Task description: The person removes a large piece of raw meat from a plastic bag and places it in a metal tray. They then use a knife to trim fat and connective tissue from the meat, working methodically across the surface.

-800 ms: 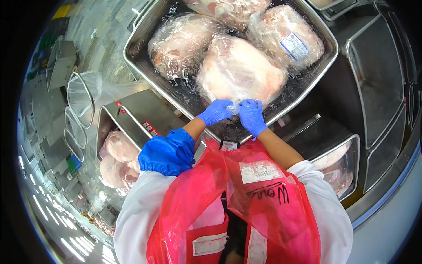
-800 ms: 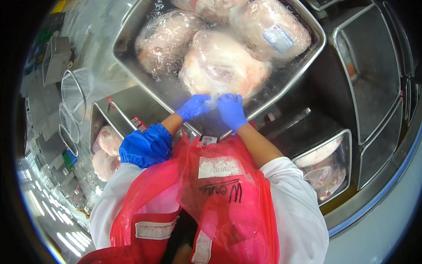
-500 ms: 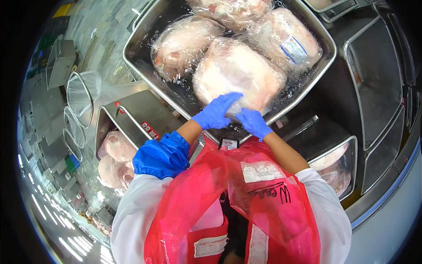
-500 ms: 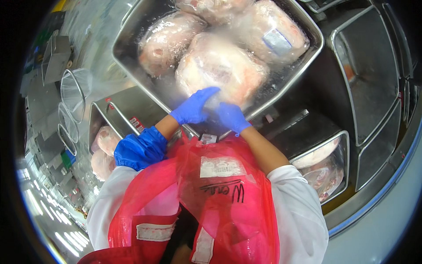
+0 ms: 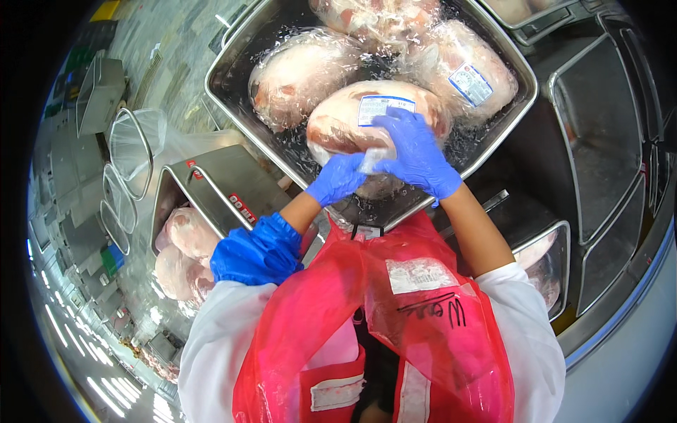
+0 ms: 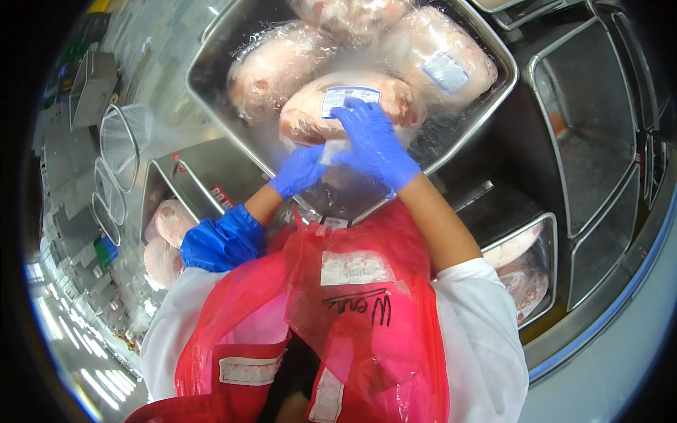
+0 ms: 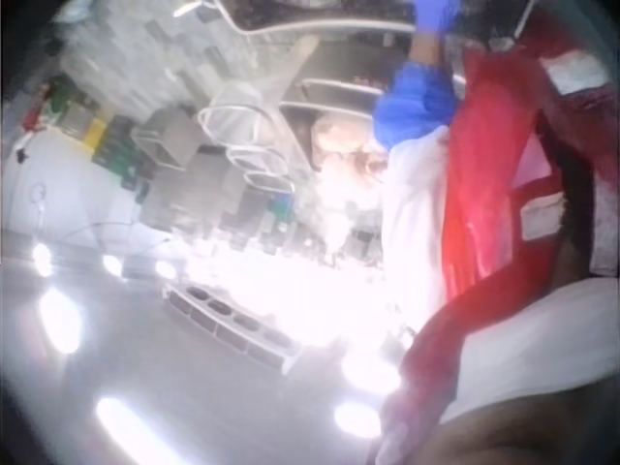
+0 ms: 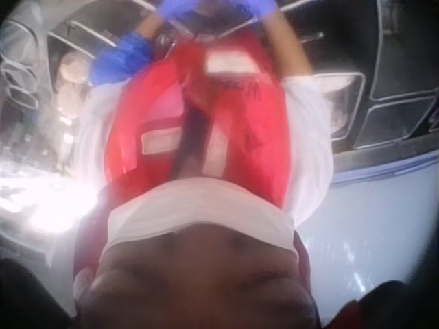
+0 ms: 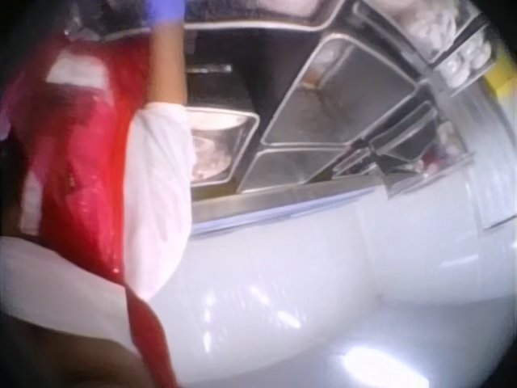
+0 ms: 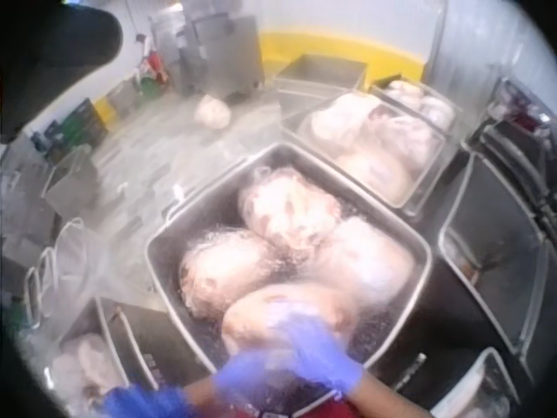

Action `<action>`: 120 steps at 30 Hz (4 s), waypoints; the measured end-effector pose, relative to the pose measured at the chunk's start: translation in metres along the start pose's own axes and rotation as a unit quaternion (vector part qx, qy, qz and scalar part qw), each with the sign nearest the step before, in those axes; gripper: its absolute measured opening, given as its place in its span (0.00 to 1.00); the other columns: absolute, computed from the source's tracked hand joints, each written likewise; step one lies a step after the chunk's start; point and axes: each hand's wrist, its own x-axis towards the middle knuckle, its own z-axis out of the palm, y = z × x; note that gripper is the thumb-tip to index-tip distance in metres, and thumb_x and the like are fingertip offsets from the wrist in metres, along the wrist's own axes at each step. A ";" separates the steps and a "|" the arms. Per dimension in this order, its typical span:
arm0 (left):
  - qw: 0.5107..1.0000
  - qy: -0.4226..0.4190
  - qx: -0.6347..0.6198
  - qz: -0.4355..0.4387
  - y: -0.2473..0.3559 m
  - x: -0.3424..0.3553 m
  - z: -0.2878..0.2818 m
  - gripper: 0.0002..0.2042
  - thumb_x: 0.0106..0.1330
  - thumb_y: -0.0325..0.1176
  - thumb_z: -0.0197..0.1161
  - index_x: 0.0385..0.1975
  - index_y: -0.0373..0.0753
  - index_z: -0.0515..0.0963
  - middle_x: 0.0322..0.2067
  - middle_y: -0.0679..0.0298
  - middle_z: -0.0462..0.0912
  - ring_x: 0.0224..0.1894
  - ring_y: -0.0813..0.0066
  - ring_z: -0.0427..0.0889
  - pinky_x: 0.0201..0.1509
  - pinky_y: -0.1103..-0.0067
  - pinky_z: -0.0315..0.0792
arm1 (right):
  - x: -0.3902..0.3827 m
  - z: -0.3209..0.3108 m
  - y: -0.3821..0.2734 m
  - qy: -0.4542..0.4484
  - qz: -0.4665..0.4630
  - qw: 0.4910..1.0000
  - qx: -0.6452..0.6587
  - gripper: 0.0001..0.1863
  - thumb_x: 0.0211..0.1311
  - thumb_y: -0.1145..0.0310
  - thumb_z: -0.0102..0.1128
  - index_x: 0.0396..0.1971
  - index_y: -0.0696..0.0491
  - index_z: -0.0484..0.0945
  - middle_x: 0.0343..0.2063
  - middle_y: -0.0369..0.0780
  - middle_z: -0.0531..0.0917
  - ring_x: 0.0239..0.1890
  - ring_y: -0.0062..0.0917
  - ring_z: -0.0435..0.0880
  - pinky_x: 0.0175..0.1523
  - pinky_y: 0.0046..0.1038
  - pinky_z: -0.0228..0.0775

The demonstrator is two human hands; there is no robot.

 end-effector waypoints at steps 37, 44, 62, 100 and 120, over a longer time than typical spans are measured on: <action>0.887 0.113 -0.437 -0.098 0.053 0.022 0.034 0.30 0.56 0.33 0.61 0.58 0.37 0.57 0.47 0.60 0.72 0.48 0.70 0.73 0.51 0.78 0.67 | -0.026 0.053 -0.008 0.129 0.277 0.838 0.452 0.34 0.46 0.82 0.59 0.55 0.54 0.57 0.41 0.42 0.72 0.38 0.22 0.73 0.41 0.24 0.71; 0.742 0.276 -0.599 -0.120 0.013 0.017 0.055 0.18 0.51 0.24 0.52 0.45 0.37 0.68 0.37 0.64 0.72 0.39 0.72 0.73 0.42 0.76 0.71 | -0.034 0.026 0.017 0.100 0.085 0.965 0.227 0.54 0.32 0.67 0.71 0.63 0.47 0.50 0.47 0.46 0.69 0.48 0.34 0.69 0.52 0.33 0.63; 0.943 0.320 0.085 0.035 0.156 -0.039 -0.087 0.16 0.46 0.32 0.66 0.36 0.36 0.75 0.39 0.50 0.76 0.40 0.54 0.77 0.44 0.70 0.71 | 0.038 -0.048 0.036 -0.212 -0.134 0.963 0.097 0.38 0.27 0.64 0.72 0.49 0.45 0.72 0.41 0.45 0.77 0.44 0.40 0.75 0.51 0.36 0.66; 0.782 0.390 -0.485 0.020 0.142 -0.098 -0.138 0.12 0.62 0.37 0.46 0.36 0.34 0.69 0.21 0.67 0.69 0.16 0.80 0.63 0.25 0.78 0.62 | -0.124 -0.060 -0.045 -0.046 0.061 0.997 -0.033 0.29 0.46 0.60 0.63 0.49 0.54 0.68 0.47 0.51 0.70 0.50 0.44 0.68 0.54 0.38 0.60; 0.896 -0.065 0.433 -0.073 0.063 -0.028 -0.138 0.34 0.56 0.33 0.54 0.64 0.55 0.50 0.63 0.58 0.56 0.54 0.59 0.71 0.50 0.72 0.70 | -0.036 -0.018 -0.089 -0.115 0.054 0.977 0.172 0.11 0.57 0.66 0.54 0.36 0.57 0.76 0.25 0.42 0.78 0.28 0.23 0.74 0.37 0.27 0.66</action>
